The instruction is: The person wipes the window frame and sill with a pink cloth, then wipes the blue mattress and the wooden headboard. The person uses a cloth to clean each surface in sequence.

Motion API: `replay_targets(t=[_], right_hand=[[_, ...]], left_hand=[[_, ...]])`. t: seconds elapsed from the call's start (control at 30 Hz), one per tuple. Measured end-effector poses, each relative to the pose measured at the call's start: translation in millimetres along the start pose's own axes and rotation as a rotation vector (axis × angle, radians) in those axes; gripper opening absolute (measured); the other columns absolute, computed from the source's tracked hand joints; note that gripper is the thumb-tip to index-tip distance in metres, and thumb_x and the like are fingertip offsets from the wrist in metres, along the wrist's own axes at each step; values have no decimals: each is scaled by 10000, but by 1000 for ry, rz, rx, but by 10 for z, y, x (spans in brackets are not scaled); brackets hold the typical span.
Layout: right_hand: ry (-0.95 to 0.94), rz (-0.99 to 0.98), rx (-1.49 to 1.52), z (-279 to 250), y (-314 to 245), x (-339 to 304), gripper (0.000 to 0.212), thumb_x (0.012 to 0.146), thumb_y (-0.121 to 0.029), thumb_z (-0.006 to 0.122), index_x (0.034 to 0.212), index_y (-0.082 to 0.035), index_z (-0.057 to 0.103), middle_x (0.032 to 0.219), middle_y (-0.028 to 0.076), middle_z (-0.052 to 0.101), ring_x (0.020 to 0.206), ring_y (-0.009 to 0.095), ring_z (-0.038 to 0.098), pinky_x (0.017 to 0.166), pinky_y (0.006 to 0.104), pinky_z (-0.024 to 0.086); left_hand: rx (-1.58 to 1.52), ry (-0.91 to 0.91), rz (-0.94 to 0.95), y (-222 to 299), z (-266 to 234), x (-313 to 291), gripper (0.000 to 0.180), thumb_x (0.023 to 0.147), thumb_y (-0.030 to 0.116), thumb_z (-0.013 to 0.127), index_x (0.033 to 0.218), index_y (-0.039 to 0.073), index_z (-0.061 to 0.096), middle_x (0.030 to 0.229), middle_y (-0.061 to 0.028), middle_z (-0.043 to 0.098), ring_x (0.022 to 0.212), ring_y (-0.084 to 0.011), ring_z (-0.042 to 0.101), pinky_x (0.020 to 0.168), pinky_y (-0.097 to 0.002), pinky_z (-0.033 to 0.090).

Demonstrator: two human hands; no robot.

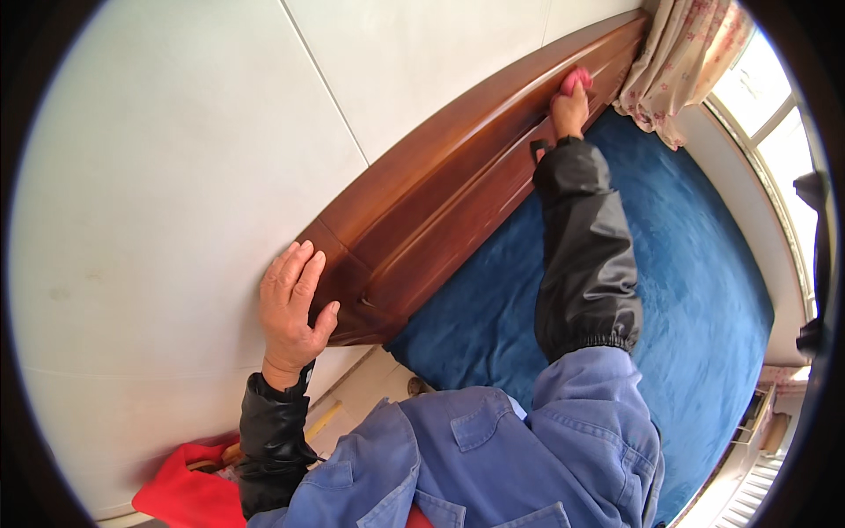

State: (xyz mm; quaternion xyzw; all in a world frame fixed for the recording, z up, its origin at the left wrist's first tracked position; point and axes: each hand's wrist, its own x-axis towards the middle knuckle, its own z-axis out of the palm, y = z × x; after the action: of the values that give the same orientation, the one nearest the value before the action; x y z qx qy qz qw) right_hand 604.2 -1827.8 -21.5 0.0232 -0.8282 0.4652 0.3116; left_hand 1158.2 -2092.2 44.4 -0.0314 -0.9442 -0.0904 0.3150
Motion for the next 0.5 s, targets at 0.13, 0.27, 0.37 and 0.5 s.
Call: replay_targets(t=[0.13,0.27,0.37,0.5], right_hand=[[219,-336,182,87,-39,-1351,578,849,55,558,1419,-32,541,1410,282,539,1292,455,522,1107,499,412],[-7,-572,373,-376,-629,-3243,473,946,87,534,1408,-10,541,1455,272,501,1351,457,483,1138,481,397],[-208,-663,327,-634,-933,-3964,401,999,-23,577,1397,-6,529,1479,210,465,1336,378,490,1121,449,404],[-405,255,1190,-540,-976,-3529,480,962,-48,624,1427,-38,505,1492,218,459,1379,337,465,1137,400,390]], left_hand=[[5,-5,26,-8,75,63,629,783,166,702,1382,12,588,1454,-173,548,1341,-393,511,1118,-495,403],[20,7,35,19,108,72,646,742,163,722,1359,11,603,1430,-188,566,1314,-404,532,1101,-504,420],[22,15,30,17,106,84,633,758,169,715,1362,13,607,1420,-186,577,1305,-402,542,1096,-502,427],[-10,31,35,-45,94,68,616,770,184,718,1353,15,619,1412,-168,590,1309,-378,548,1105,-486,422]])
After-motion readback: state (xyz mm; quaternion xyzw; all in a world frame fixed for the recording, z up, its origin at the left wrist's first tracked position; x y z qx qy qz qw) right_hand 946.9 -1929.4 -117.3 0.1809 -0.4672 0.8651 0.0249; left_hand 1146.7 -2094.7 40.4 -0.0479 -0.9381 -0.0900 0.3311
